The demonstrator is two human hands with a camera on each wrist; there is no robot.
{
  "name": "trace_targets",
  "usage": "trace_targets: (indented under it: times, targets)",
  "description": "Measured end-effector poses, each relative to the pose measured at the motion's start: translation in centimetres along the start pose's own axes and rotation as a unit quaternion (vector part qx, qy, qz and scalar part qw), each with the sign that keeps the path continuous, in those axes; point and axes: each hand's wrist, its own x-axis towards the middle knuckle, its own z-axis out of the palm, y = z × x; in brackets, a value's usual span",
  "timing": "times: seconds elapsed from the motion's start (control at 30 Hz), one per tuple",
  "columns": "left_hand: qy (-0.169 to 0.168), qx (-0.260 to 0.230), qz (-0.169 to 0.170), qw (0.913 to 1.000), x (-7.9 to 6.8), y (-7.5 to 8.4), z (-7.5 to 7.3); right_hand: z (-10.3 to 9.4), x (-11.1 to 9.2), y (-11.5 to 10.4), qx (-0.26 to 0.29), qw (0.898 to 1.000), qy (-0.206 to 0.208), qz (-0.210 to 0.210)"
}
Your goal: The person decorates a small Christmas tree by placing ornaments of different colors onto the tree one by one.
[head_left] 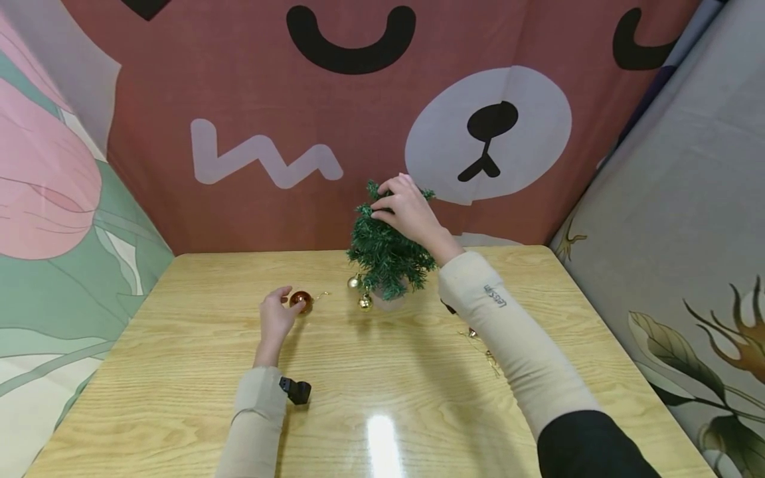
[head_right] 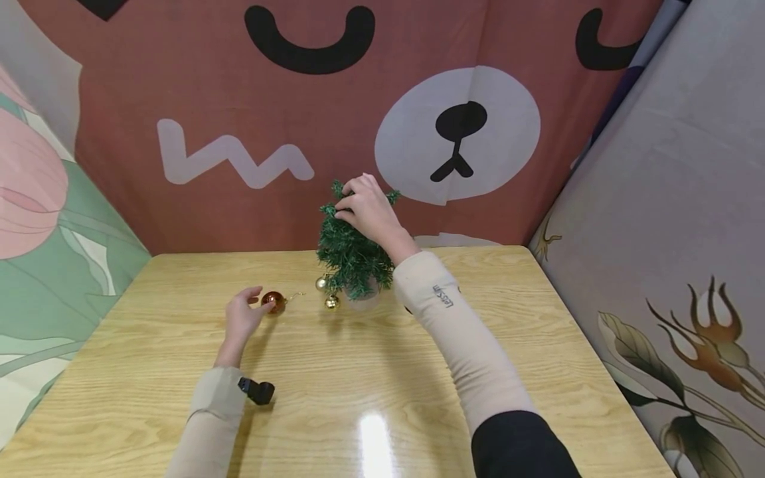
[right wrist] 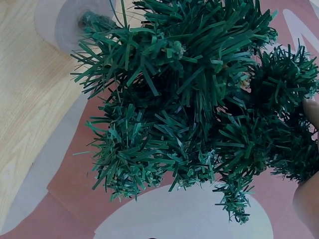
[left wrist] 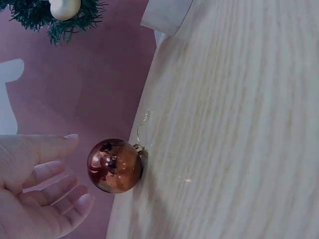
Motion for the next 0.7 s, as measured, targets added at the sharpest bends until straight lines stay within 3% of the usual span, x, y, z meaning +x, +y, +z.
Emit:
trace_targets:
  times: [0.33,0.7]
  targets:
    - [-0.016,-0.012,-0.037,0.9991,0.4,-0.7,0.4,0.0,-0.1,0.0,0.005,1.000,0.004,-0.001]
    - [-0.010,-0.003,-0.028,0.9995,0.6,-1.2,0.9,0.0,-0.1,0.1,0.002,1.000,0.004,-0.004]
